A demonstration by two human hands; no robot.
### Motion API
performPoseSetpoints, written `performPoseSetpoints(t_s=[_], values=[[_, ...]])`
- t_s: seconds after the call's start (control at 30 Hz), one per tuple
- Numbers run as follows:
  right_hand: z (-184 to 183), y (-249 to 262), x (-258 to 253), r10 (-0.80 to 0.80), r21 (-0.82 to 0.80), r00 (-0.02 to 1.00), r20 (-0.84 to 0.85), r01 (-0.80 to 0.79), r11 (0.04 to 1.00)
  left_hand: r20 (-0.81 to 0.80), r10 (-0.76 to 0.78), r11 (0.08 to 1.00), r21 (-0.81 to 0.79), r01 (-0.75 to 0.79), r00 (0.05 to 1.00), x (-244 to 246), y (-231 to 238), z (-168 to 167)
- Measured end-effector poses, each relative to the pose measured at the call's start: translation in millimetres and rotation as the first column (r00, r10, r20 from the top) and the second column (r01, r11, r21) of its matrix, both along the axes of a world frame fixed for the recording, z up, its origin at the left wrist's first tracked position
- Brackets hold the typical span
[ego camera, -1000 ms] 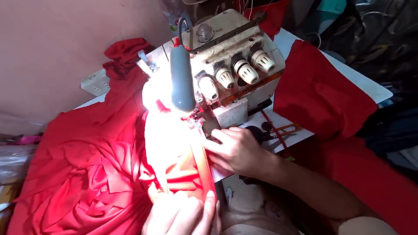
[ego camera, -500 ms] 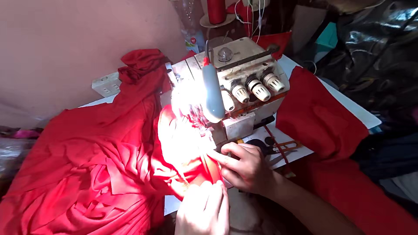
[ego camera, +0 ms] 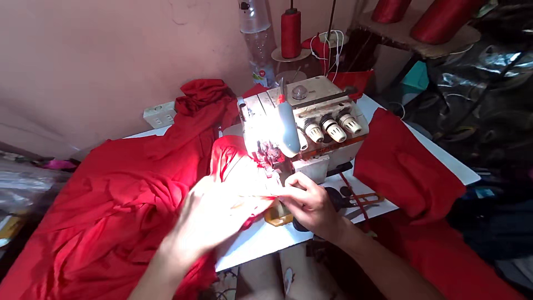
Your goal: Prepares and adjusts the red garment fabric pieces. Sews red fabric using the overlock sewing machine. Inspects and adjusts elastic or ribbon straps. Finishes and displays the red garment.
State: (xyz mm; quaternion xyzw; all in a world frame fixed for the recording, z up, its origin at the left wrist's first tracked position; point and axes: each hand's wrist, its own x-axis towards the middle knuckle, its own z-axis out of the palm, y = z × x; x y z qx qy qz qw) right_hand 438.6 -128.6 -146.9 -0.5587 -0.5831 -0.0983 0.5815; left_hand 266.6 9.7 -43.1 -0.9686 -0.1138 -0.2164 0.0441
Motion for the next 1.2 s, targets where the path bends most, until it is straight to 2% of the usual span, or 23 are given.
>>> performPoseSetpoints(t_s=[0.1, 0.17, 0.23, 0.3, 0.37, 0.47, 0.83, 1.0, 1.2], values=[[-0.6, 1.1, -1.7, -0.012, -0.011, 1.000, -0.020, 0.012, 1.000, 0.104, -0.043, 0.993, -0.106, 0.055, 0.994, -12.4, 12.7, 9.0], [-1.5, 0.9, -3.3, -0.011, -0.006, 0.999, -0.043, 0.011, 1.000, 0.188, -0.118, 0.969, -0.194, 0.155, 0.975, -13.7, -7.6, 8.6], [-1.8, -2.0, -4.3, -0.011, -0.008, 0.997, -0.074, 0.011, 1.000, 0.192, -0.166, 0.949, -0.235, 0.209, 0.967, -13.4, -44.6, 0.8], [-2.7, -7.3, -6.1, 0.019, 0.007, 0.994, -0.111, -0.019, 1.000, 0.155, -0.163, 0.976, -0.120, 0.182, 0.974, -10.8, -83.7, -17.4], [-4.9, -11.8, -8.0, 0.047, 0.026, 0.990, -0.132, -0.044, 0.999, 0.192, -0.164, 0.986, 0.068, 0.154, 0.968, -5.2, -100.8, -44.5], [-10.8, -14.8, -9.4, 0.065, 0.053, 0.989, -0.133, -0.059, 0.997, 0.240, -0.149, 0.976, 0.194, 0.103, 0.959, -1.3, -102.7, -66.2], [-7.7, -10.3, -8.3, 0.056, 0.060, 0.994, -0.097, -0.051, 0.997, 0.319, -0.035, 0.983, 0.182, -0.025, 0.947, 14.0, -91.9, -66.5], [-6.4, -7.6, -9.4, 0.076, 0.062, 0.991, -0.109, -0.070, 0.996, 0.296, 0.063, 0.984, 0.140, -0.108, 0.953, 19.2, -89.3, -59.5], [-8.8, -9.2, -9.3, 0.040, 0.063, 0.994, -0.106, -0.033, 0.997, 0.382, 0.020, 0.988, 0.137, -0.078, 0.924, 29.3, -71.5, -58.6]])
